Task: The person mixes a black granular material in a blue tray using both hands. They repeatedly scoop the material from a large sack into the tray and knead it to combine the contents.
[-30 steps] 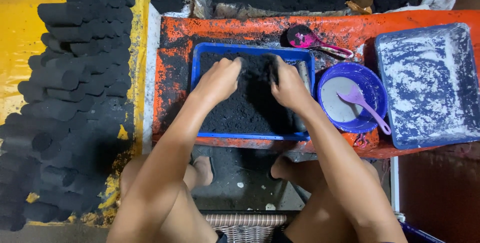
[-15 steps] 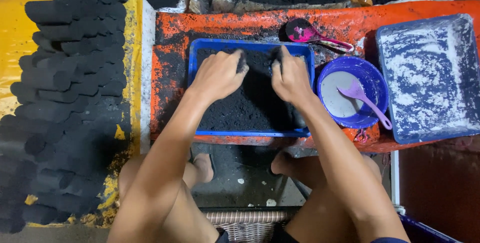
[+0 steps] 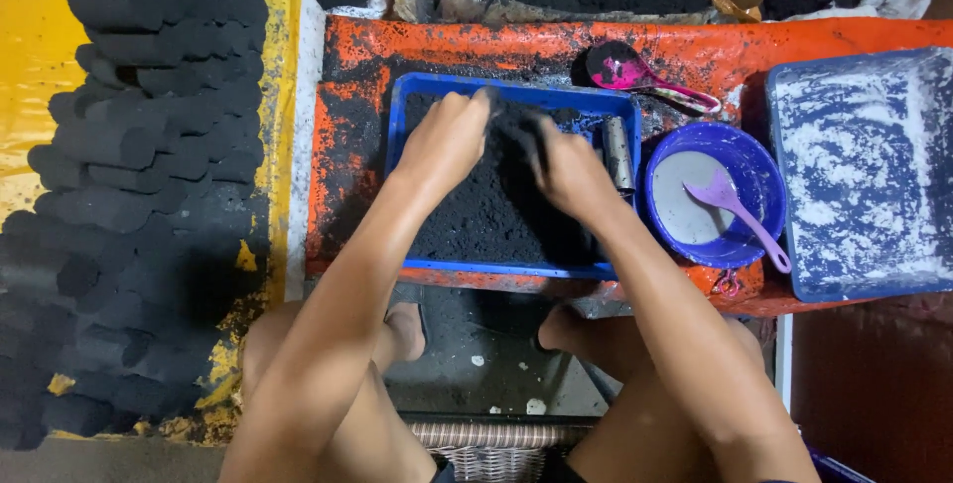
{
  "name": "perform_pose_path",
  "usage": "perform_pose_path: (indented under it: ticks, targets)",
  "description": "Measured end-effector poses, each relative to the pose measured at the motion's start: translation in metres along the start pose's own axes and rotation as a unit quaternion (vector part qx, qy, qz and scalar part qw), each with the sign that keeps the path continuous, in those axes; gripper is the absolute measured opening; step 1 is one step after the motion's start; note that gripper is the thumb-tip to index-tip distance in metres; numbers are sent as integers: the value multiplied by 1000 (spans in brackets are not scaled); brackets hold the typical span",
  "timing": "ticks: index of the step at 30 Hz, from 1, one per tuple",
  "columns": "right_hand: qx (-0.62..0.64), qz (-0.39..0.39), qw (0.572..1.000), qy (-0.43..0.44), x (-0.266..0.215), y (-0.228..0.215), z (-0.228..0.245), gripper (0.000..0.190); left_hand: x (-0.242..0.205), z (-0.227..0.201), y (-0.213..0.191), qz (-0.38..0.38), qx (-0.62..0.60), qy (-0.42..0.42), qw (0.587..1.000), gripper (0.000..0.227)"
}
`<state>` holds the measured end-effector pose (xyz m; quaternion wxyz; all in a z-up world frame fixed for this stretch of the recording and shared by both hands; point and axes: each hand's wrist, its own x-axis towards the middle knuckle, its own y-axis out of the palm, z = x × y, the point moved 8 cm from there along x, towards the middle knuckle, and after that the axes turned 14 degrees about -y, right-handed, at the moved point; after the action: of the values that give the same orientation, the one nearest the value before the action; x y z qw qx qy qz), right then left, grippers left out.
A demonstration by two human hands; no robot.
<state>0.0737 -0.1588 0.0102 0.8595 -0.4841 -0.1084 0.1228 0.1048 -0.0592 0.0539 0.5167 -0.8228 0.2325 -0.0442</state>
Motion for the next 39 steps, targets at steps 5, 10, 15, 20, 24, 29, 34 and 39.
perform_pose_path:
  ticks: [5,10,15,20,24,29,34,39]
  targets:
    - [-104,178,976,-72,2,42,37,75,27,34,26,-39,-27,-71,996,18]
    - [-165,121,976,-73,-3,93,2,48,16,27,2,-21,26,-71,997,22]
    - [-159,31,986,-30,-12,84,-30,48,-1,36,23,138,108,-114,978,55]
    - [-77,103,991,25,-41,23,-3,64,-35,41,37,253,223,-190,922,103]
    - [-119,188,974,39,-51,15,19,101,-33,51,77,209,269,-160,927,107]
    - [-126,160,978,41,-41,14,20,103,-21,25,86,80,170,-39,981,95]
    - [-120,139,983,23,-23,29,-1,110,-3,23,86,28,114,-24,993,89]
    - [-160,124,979,-34,-13,50,-17,104,9,33,115,36,126,5,991,92]
